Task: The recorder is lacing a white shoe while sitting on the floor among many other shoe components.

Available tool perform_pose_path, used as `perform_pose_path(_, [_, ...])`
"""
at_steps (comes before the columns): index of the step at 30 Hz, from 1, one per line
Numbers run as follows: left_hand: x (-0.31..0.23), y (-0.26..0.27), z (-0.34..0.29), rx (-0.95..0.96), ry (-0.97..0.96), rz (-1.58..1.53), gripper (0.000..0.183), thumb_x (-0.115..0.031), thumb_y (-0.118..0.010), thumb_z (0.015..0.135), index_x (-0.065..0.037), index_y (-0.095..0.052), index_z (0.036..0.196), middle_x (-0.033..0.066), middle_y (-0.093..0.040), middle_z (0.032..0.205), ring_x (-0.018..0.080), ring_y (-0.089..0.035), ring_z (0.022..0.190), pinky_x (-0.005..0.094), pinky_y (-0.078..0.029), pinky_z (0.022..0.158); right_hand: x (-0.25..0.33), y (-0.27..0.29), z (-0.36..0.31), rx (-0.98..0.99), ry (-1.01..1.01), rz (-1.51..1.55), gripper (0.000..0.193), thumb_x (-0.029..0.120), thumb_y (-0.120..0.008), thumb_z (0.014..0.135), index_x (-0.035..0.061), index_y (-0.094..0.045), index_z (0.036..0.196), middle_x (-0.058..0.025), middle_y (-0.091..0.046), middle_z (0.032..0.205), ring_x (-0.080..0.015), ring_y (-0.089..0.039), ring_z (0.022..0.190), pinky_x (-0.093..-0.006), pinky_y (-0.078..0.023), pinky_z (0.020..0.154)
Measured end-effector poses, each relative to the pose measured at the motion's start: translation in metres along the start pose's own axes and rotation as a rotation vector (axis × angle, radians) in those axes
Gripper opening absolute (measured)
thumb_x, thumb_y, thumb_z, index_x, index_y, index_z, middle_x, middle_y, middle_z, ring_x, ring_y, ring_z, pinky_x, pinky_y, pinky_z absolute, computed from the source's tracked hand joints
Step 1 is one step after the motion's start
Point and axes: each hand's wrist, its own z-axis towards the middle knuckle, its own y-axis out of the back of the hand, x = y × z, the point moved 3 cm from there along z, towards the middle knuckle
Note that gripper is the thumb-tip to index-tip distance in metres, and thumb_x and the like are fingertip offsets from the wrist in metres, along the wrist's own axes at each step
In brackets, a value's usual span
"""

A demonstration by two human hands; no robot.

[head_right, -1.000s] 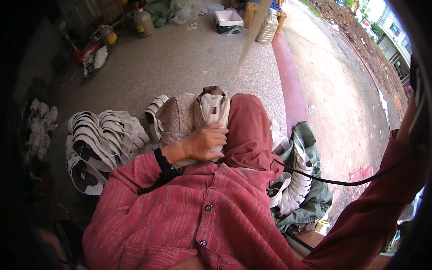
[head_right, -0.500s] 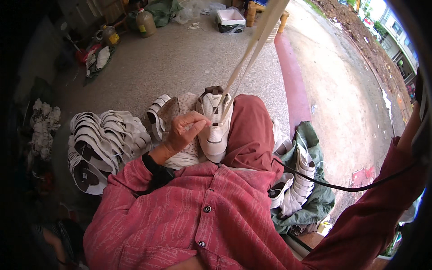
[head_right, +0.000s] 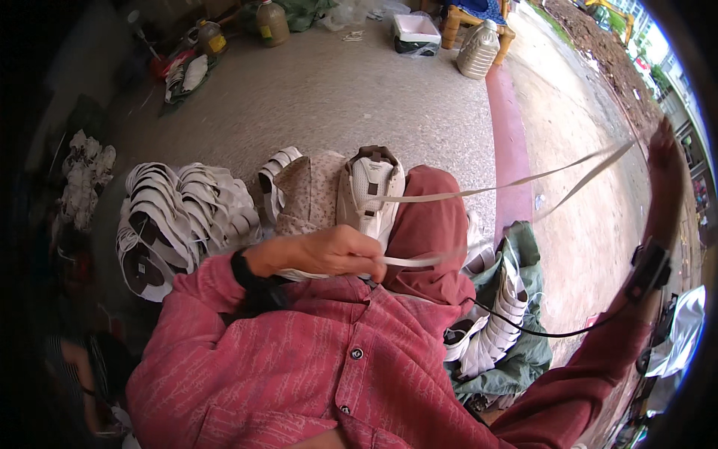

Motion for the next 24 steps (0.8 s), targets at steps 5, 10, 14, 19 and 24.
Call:
perform_pose_path(5, [-0.001, 0.081, -0.105, -0.726, 0.03, -0.399, 0.022, -0.027, -0.054, 0.098, -0.01, -0.067, 0.096, -0.0001, -0.063, 0.078, 0.0035, -0.047, 0.056, 0.018, -0.036, 0.046, -0.152, 0.032, -0.149, -0.279, -0.284, 0.676, 0.028, 0.004, -0.049, 0.096, -0.003, -0.055, 0.123, -0.0126, -0.057, 0.12, -0.0161, -0.057, 0.111, -0.0191, -0.052, 0.064])
perform_pose_path(10, [0.083, 0.136, -0.215, -1.311, -0.062, -0.877, 0.023, -0.025, -0.055, 0.098, -0.007, -0.063, 0.108, 0.003, -0.066, 0.1, 0.0075, -0.055, 0.066, 0.0197, -0.04, 0.045, -0.257, -0.05, -0.238, -0.589, -0.614, 0.47, 0.015, 0.015, -0.053, 0.097, 0.0047, -0.062, 0.104, -0.0026, -0.064, 0.091, -0.0053, -0.054, 0.06, -0.0203, -0.043, 0.044])
perform_pose_path(14, [0.115, 0.115, -0.254, -1.131, 0.717, -0.184, 0.022, -0.022, -0.06, 0.094, -0.003, -0.067, 0.101, 0.0054, -0.069, 0.093, 0.0112, -0.06, 0.071, 0.0247, -0.045, 0.053, -0.199, -0.275, -0.209, -0.566, -0.59, 0.134, 0.02, 0.016, -0.063, 0.091, 0.0009, -0.065, 0.103, -0.0089, -0.069, 0.085, -0.0114, -0.055, 0.056, -0.0257, -0.048, 0.05])
perform_pose_path(19, [0.051, 0.086, -0.12, -0.843, 0.405, 0.756, 0.013, -0.013, -0.063, 0.088, -0.002, -0.068, 0.092, 0.0104, -0.067, 0.088, 0.0228, -0.065, 0.08, 0.0328, -0.05, 0.07, -0.149, -0.419, -0.216, -0.065, -0.551, 0.028, 0.016, 0.015, -0.058, 0.095, 0.0012, -0.063, 0.101, -0.0057, -0.066, 0.078, -0.0093, -0.058, 0.06, -0.0223, -0.046, 0.052])
perform_pose_path(24, [0.035, 0.068, -0.015, -0.669, -0.087, 0.781, 0.011, -0.008, -0.064, 0.085, -0.002, -0.066, 0.094, 0.0118, -0.065, 0.088, 0.0279, -0.063, 0.084, 0.0343, -0.049, 0.074, -0.107, -0.49, -0.23, 0.549, -0.257, -0.611, 0.015, 0.02, -0.058, 0.089, 0.0076, -0.065, 0.093, -0.0159, -0.067, 0.082, -0.0366, -0.065, 0.076, -0.0431, -0.051, 0.066])
